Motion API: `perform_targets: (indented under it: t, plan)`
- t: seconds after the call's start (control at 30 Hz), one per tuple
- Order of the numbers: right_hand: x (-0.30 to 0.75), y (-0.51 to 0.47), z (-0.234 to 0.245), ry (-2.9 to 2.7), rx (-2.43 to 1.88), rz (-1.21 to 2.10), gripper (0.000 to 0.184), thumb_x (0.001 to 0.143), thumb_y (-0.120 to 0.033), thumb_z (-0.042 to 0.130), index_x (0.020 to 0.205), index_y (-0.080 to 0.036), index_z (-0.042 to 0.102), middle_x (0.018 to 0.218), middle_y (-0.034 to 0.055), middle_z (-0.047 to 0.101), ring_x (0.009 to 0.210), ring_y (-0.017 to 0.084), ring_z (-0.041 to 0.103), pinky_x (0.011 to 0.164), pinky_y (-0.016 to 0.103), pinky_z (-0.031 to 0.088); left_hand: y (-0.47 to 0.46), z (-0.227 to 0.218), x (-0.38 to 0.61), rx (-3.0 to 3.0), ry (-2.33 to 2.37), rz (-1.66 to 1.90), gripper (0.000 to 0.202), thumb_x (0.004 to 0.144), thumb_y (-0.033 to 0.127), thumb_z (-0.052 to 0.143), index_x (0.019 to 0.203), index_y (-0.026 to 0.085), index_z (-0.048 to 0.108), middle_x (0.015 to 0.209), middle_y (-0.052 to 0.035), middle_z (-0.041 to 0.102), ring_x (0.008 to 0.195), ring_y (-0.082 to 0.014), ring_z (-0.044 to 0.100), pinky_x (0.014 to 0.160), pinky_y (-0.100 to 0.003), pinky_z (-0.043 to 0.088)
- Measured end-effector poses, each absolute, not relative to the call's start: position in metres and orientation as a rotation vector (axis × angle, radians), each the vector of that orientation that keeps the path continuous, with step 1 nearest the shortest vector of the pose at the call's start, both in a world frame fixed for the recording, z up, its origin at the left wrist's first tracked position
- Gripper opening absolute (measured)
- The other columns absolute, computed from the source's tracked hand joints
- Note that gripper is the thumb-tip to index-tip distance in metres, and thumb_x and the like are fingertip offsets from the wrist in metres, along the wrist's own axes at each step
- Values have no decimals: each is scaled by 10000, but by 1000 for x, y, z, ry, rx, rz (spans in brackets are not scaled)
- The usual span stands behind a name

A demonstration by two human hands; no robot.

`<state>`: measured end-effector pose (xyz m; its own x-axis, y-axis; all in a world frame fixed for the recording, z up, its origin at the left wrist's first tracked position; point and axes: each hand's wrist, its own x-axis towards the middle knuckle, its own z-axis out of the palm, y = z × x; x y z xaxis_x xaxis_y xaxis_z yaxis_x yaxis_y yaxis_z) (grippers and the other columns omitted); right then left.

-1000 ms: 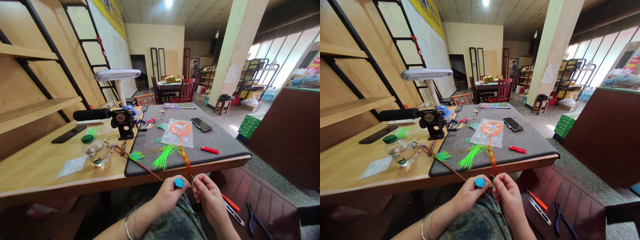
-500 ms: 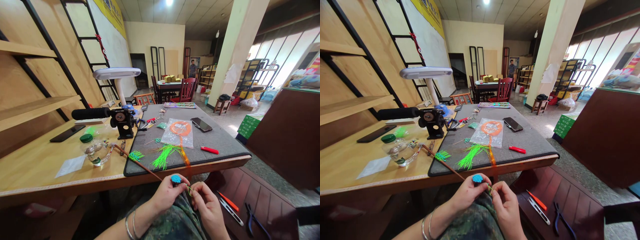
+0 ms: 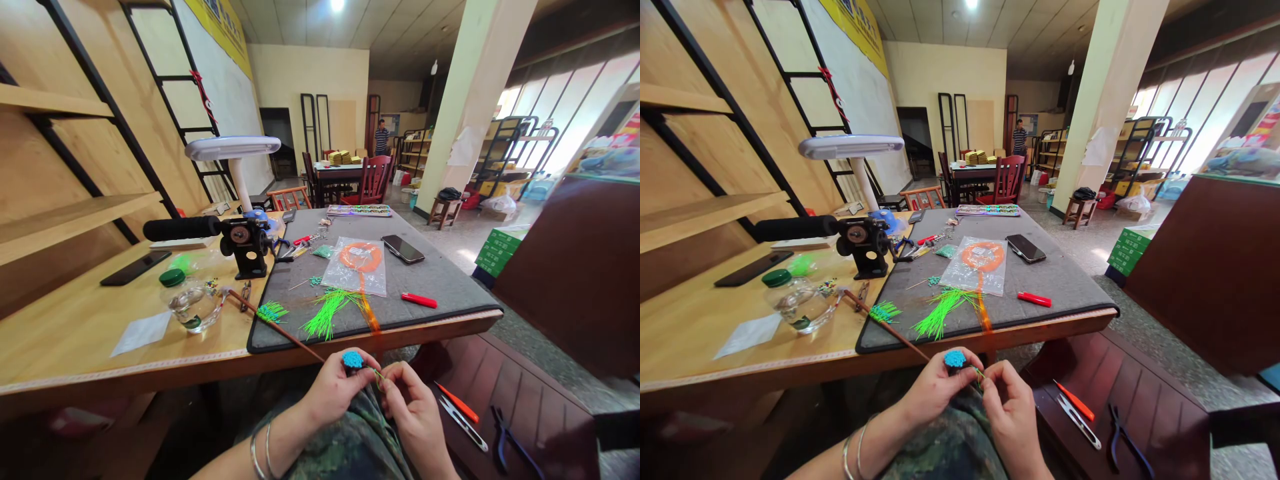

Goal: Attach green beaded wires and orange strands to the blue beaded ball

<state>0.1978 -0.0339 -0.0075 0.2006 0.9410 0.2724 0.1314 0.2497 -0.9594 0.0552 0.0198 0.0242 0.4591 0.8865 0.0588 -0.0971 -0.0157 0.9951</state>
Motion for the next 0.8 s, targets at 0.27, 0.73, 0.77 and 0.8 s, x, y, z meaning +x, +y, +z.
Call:
perform_targets:
  t: [0.27,0.73,0.77,0.8]
  plan:
    - [197,-33,-6,-1263,-1206,798,258,868,-387,540,692,-203,499,649,-20,501,521,109,453,468,215,388,20,23,54,1381,778,920,314,729,438,732,797,132,708,709,-37,658,699,-164,565,695,-279,430]
    - [200,-33,0,-1347,-1297,733,281,867,-433,561,714,-197,556,559,-44,461,495,106,401,468,215,337,18,23,52,1482,847,909,227,779,320,677,860,125,759,808,-85,736,752,-199,621,721,-290,465]
    - [201,-33,1,-1341,-1300,741,287,862,-444,568,716,-197,564,556,-42,473,491,107,408,463,214,341,18,24,52,1497,856,912,225,787,314,664,861,124,759,811,-87,736,753,-199,621,722,-290,466]
    - [202,-33,1,-1341,-1301,747,294,857,-452,577,714,-196,573,558,-37,490,491,109,417,463,214,347,18,24,52,1508,862,919,216,789,303,658,856,124,757,806,-86,733,750,-198,619,720,-289,466]
